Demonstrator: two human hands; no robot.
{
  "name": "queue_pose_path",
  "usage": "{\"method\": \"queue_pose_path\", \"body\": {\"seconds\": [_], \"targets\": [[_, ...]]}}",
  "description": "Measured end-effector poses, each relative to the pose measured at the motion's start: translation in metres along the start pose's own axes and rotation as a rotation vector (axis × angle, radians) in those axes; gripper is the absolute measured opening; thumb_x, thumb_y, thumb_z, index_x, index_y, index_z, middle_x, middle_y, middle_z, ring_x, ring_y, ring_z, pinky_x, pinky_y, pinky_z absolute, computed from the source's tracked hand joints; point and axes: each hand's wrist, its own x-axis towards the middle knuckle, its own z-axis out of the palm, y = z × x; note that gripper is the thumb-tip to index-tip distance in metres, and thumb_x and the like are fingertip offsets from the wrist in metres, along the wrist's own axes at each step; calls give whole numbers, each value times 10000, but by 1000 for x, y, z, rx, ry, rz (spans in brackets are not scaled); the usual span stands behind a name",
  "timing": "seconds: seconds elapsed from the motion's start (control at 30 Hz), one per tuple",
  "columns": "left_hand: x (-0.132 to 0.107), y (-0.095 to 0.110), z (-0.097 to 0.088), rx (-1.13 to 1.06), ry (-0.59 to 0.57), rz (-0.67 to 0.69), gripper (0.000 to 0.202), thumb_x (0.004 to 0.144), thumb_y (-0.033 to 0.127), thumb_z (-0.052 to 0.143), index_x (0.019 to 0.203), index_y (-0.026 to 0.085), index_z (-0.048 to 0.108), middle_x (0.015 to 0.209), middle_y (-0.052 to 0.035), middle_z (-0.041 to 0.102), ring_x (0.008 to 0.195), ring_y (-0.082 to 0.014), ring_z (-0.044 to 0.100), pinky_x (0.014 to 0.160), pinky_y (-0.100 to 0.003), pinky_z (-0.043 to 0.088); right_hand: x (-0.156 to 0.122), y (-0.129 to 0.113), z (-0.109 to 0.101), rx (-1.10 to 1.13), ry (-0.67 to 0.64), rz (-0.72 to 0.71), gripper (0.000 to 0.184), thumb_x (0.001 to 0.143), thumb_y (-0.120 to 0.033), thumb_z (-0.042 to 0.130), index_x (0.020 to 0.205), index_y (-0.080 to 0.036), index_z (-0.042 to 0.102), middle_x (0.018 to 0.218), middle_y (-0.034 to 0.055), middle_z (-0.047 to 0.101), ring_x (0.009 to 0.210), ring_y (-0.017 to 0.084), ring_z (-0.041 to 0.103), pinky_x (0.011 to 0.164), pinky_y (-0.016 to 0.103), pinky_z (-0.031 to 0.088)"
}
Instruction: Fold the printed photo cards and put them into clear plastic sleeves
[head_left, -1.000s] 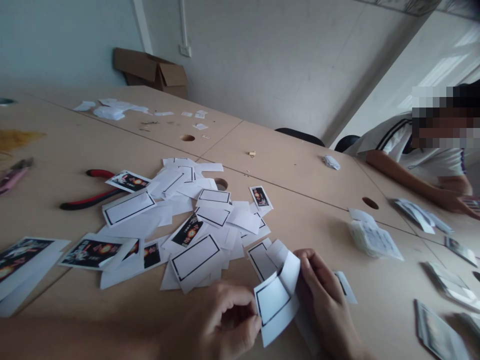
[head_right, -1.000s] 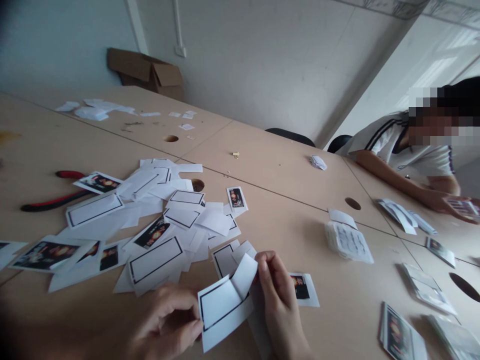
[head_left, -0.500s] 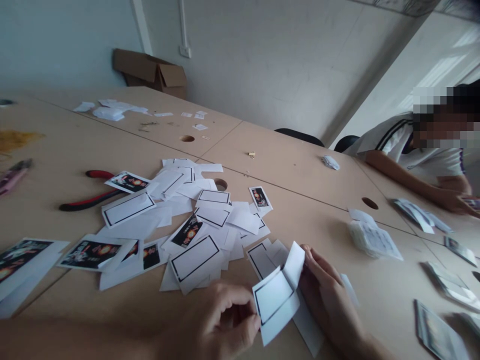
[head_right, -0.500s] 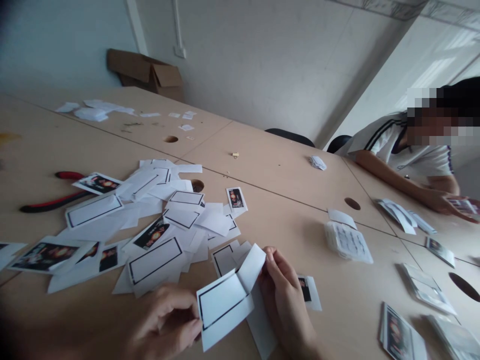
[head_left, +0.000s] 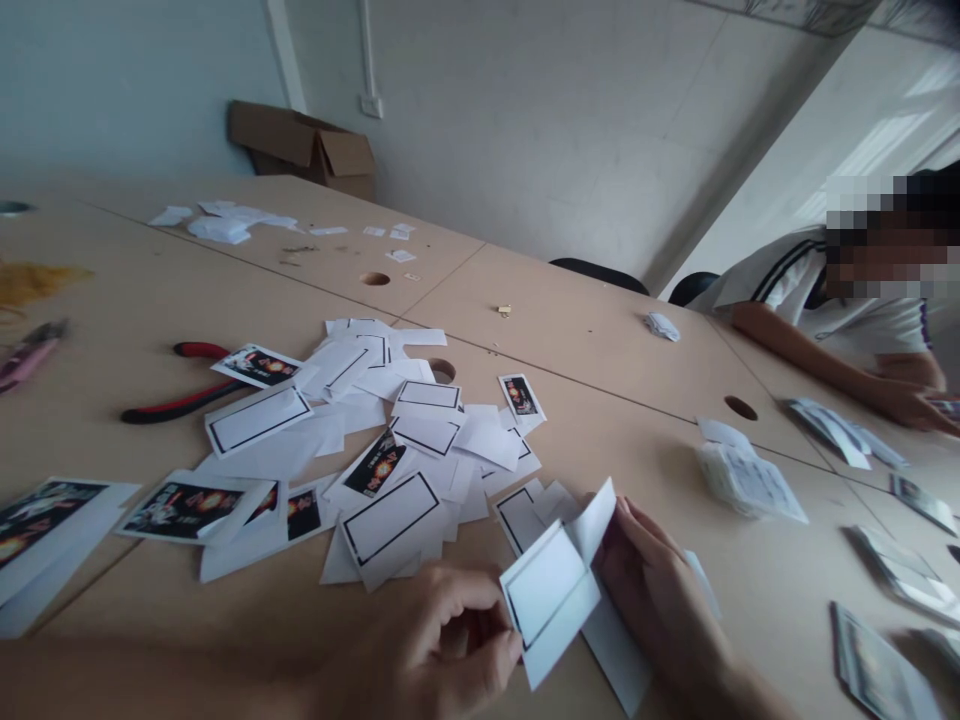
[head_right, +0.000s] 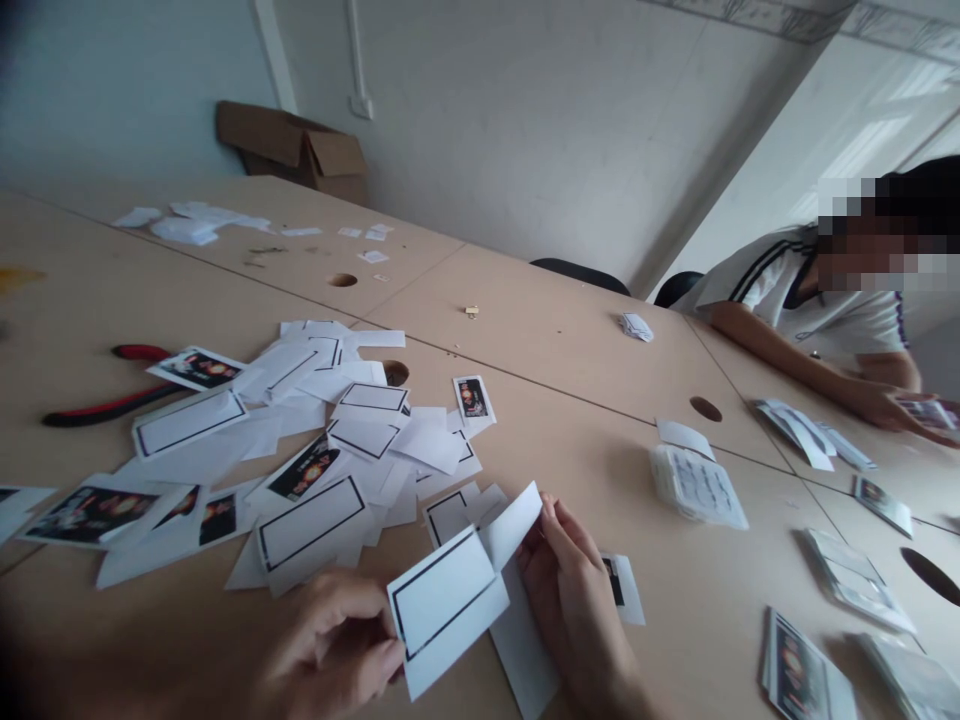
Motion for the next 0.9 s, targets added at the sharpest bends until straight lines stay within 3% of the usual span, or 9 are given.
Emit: {"method": "queue_pose_path", "body": {"seconds": [0.23, 0.43, 0.63, 0.9], "targets": [[0, -7, 3, -61, 62, -53, 199, 739, 321, 451, 674, 159, 546, 606, 3, 511, 572, -94, 466, 552, -201, 400, 3, 3, -6, 13, -27, 4, 172, 763, -337, 514, 692, -180, 511, 651, -22, 465, 579, 95, 456, 588, 238, 410], [0, -2, 0, -33, 32, -71, 208, 737, 292, 444, 634, 144, 549, 584, 2, 505, 580, -94, 461, 566, -206, 390, 0, 0, 1, 24, -5, -8, 178, 772, -335, 499, 671, -188, 495, 641, -25, 478, 621, 111, 489, 640, 259, 431], [0, -9, 3, -4, 44, -73, 213, 724, 307, 443, 624, 145, 540, 568, 10, 496, 558, -92, 445, 547, -203, 377, 6, 4, -7, -13, 19, -17, 164, 749, -317, 530, 664, -181, 501, 614, -28, 497, 572, 101, 490, 587, 232, 437], [0, -9, 2, 20, 35, -75, 217, 732, 316, 441, 611, 152, 518, 561, 16, 495, 565, -92, 445, 542, -194, 373, 5, -1, 0, 108, -10, 0, 148, 740, -304, 535, 663, -177, 537, 656, -14, 527, 634, 111, 511, 648, 253, 449]]}}
